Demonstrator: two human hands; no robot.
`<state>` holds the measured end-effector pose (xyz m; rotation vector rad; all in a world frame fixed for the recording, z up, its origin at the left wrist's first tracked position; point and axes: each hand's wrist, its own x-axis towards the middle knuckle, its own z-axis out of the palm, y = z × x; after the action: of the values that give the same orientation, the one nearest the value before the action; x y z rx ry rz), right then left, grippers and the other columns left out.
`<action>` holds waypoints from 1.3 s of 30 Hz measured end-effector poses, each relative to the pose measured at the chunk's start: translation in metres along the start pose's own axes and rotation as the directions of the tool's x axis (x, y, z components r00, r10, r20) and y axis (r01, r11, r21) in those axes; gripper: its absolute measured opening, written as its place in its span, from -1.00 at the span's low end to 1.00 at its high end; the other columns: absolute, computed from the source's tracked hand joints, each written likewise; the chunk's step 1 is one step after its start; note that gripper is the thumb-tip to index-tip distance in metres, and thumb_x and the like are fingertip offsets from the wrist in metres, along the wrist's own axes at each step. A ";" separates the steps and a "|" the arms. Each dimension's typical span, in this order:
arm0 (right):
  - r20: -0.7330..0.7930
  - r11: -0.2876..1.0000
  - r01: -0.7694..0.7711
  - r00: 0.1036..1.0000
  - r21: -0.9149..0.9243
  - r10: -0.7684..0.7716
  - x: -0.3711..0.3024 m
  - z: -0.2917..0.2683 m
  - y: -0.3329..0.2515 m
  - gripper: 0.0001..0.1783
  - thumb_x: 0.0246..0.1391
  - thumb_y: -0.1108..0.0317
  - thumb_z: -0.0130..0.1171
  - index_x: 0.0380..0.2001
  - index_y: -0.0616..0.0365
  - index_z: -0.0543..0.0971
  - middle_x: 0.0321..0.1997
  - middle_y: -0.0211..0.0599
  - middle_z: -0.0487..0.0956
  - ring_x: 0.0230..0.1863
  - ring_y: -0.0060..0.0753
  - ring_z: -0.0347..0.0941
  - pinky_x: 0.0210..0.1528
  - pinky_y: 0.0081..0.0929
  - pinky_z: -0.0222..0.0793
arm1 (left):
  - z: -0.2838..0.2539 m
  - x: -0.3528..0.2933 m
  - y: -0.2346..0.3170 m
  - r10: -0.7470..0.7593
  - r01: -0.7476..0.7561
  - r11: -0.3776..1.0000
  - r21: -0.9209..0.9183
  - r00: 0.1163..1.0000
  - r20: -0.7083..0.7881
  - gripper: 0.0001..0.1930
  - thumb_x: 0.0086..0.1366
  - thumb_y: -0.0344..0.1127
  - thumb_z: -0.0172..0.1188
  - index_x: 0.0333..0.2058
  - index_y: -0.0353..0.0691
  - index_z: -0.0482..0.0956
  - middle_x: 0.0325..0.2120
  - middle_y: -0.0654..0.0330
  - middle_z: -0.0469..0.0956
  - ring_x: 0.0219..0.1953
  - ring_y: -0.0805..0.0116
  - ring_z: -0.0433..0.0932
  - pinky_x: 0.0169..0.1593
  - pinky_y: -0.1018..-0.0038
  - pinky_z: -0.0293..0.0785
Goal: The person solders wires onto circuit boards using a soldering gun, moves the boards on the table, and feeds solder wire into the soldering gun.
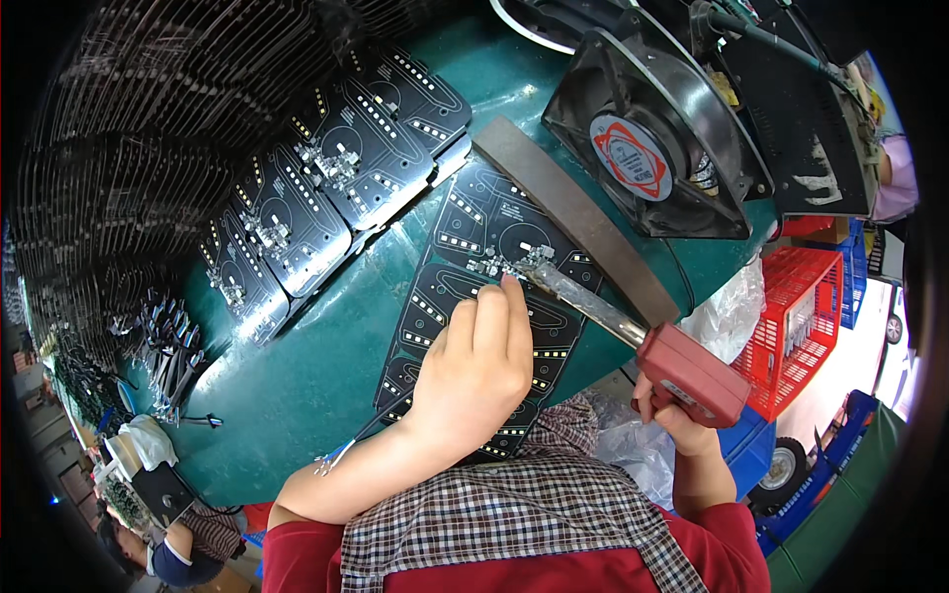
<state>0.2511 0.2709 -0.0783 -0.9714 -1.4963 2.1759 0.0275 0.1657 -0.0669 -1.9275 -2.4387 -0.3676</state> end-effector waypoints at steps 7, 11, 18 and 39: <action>-0.049 0.985 -0.021 0.999 -0.170 0.013 -0.002 -0.001 -0.004 -0.19 -0.29 0.22 0.41 0.03 0.45 0.35 -0.39 -0.29 0.57 -0.51 -0.63 0.44 -0.40 -0.70 0.35 | 0.000 0.001 0.000 0.019 -0.019 1.000 0.017 1.000 0.020 -0.54 -0.11 -0.53 0.07 -0.13 -0.51 0.43 -0.36 0.08 0.36 -0.40 0.29 0.41 -0.38 0.55 0.44; 0.001 0.881 0.137 0.988 -0.453 -0.153 0.005 -0.001 -0.009 -0.22 -0.30 0.16 0.41 -0.03 0.46 0.40 -0.35 -0.25 0.58 -0.48 -0.55 0.49 -0.33 -0.65 0.39 | -0.001 0.002 0.001 0.016 -0.018 0.999 0.035 0.999 0.044 -0.55 -0.10 -0.52 0.06 -0.13 -0.51 0.43 -0.36 0.08 0.36 -0.41 0.30 0.39 -0.39 0.55 0.43; -0.073 0.954 0.089 0.991 -0.286 -0.115 -0.001 0.004 -0.007 -0.21 -0.25 0.13 0.40 0.00 0.45 0.38 -0.35 -0.25 0.58 -0.44 -0.54 0.48 -0.31 -0.65 0.38 | -0.003 0.003 0.010 -0.046 0.039 0.985 0.168 0.998 0.036 -0.57 -0.10 -0.50 0.07 -0.15 -0.46 0.45 -0.41 0.14 0.37 -0.46 0.36 0.39 -0.45 0.56 0.43; 0.273 0.640 0.477 0.877 -0.603 -0.396 0.013 -0.008 -0.009 -0.26 -0.27 0.21 0.39 -0.02 0.41 0.41 -0.26 -0.14 0.58 -0.38 -0.31 0.56 -0.29 -0.51 0.44 | 0.000 0.003 0.007 -0.020 0.021 1.000 -0.002 0.998 0.059 -0.58 -0.07 -0.53 0.05 -0.14 -0.52 0.41 -0.36 0.05 0.38 -0.39 0.25 0.45 -0.37 0.50 0.46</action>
<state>0.2463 0.2882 -0.0760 -0.5476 -2.3477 1.3726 0.0339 0.1698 -0.0649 -1.9435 -2.4973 -0.3192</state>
